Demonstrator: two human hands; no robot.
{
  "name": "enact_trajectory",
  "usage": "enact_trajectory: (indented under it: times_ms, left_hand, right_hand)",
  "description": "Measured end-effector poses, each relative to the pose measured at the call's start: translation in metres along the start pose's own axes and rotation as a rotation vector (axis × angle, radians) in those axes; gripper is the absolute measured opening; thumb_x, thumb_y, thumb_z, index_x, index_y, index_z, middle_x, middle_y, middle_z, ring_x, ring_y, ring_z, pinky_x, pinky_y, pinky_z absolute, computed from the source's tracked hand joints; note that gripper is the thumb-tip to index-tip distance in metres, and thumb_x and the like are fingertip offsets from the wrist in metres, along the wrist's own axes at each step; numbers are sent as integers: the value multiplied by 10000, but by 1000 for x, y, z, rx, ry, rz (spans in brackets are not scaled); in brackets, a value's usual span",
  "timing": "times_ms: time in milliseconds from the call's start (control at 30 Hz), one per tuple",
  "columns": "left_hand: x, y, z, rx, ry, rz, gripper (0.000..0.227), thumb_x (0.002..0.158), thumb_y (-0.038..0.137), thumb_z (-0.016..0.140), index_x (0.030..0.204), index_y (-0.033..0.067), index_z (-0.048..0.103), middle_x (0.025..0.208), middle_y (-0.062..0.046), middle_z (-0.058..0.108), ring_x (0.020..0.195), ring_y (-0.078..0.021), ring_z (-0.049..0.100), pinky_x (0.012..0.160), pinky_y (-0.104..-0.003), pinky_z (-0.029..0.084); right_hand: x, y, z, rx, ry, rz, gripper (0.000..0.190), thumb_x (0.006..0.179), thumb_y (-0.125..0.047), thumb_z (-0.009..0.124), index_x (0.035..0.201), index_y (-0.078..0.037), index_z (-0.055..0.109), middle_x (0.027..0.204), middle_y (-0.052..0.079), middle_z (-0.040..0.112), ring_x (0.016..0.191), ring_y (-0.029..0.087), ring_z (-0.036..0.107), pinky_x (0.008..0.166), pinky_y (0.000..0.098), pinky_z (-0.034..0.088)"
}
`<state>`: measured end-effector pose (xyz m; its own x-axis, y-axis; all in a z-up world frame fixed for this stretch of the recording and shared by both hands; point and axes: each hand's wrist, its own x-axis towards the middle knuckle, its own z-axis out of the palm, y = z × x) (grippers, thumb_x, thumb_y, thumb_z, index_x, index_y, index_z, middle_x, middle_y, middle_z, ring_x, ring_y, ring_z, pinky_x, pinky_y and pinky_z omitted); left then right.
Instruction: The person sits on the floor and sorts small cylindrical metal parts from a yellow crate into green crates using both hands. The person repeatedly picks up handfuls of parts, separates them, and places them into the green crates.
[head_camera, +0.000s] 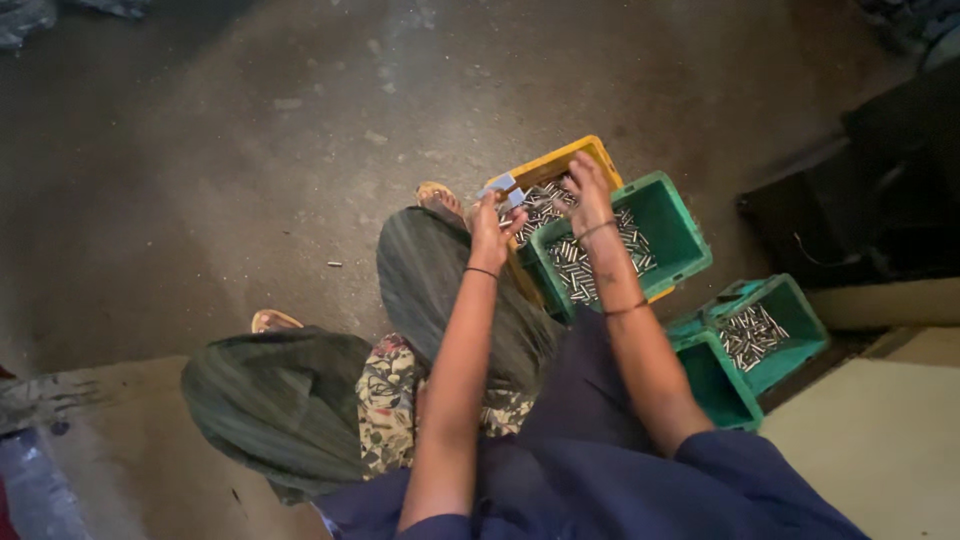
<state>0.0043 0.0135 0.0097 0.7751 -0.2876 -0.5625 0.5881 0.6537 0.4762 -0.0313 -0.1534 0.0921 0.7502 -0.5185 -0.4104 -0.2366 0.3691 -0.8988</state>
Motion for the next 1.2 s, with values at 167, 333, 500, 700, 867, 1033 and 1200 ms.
enact_trajectory:
  times_ms: [167, 333, 500, 700, 867, 1033, 1200]
  left_hand:
    - [14, -7, -1, -92, -8, -23, 228, 997, 275, 509, 1097, 89, 595, 906, -103, 658, 735, -266, 678, 601, -393, 612]
    - [33, -21, -12, -51, 46, 89, 202, 1020, 239, 572, 1075, 51, 617, 941, -116, 645, 780, -258, 668, 617, -376, 594]
    - [30, -16, -18, 28, 84, 38, 194, 987, 299, 555, 1036, 121, 615, 872, -90, 624, 663, -251, 604, 484, -374, 432]
    - [19, -6, -9, -71, -77, -11, 212, 1024, 280, 522, 1022, 79, 589, 938, -125, 658, 738, -253, 645, 589, -391, 574]
    - [25, -10, -11, -88, -115, 67, 273, 1053, 324, 478, 1113, 99, 620, 1000, -73, 682, 817, -204, 666, 689, -355, 566]
    - [23, -10, -8, -77, -165, 56, 314, 1082, 407, 496, 1094, 120, 622, 917, -24, 653, 687, -146, 586, 492, -284, 420]
    - [1, 4, 1, -111, -220, -45, 370, 1026, 505, 534, 1030, 148, 628, 822, 11, 637, 594, -110, 569, 415, -249, 416]
  right_hand:
    - [-29, 31, 11, -223, -417, -256, 290, 994, -202, 691, 1255, -78, 675, 1213, 88, 702, 1064, 234, 687, 934, 407, 586]
    - [-68, 33, 30, -997, -411, -877, 350, 814, -69, 807, 1137, -65, 674, 1054, 115, 656, 939, 282, 692, 832, 384, 564]
    - [-87, 23, 44, -986, -423, -822, 354, 818, -101, 821, 1123, -57, 645, 1075, 134, 632, 931, 290, 692, 794, 370, 580]
    - [-95, 14, 51, -1058, -364, -822, 380, 842, -141, 848, 1129, -31, 624, 1030, 151, 645, 911, 329, 678, 774, 414, 549]
    - [-105, 10, 53, -1032, -328, -952, 306, 847, -106, 813, 1054, -30, 601, 990, 147, 648, 918, 350, 662, 781, 432, 541]
    - [-113, 7, 53, -1051, -306, -904, 291, 878, -132, 813, 1043, -24, 599, 980, 151, 644, 887, 354, 659, 749, 441, 533]
    - [-121, 12, 57, -1061, -209, -940, 241, 894, -124, 787, 1055, -38, 630, 1001, 155, 652, 916, 359, 664, 772, 444, 542]
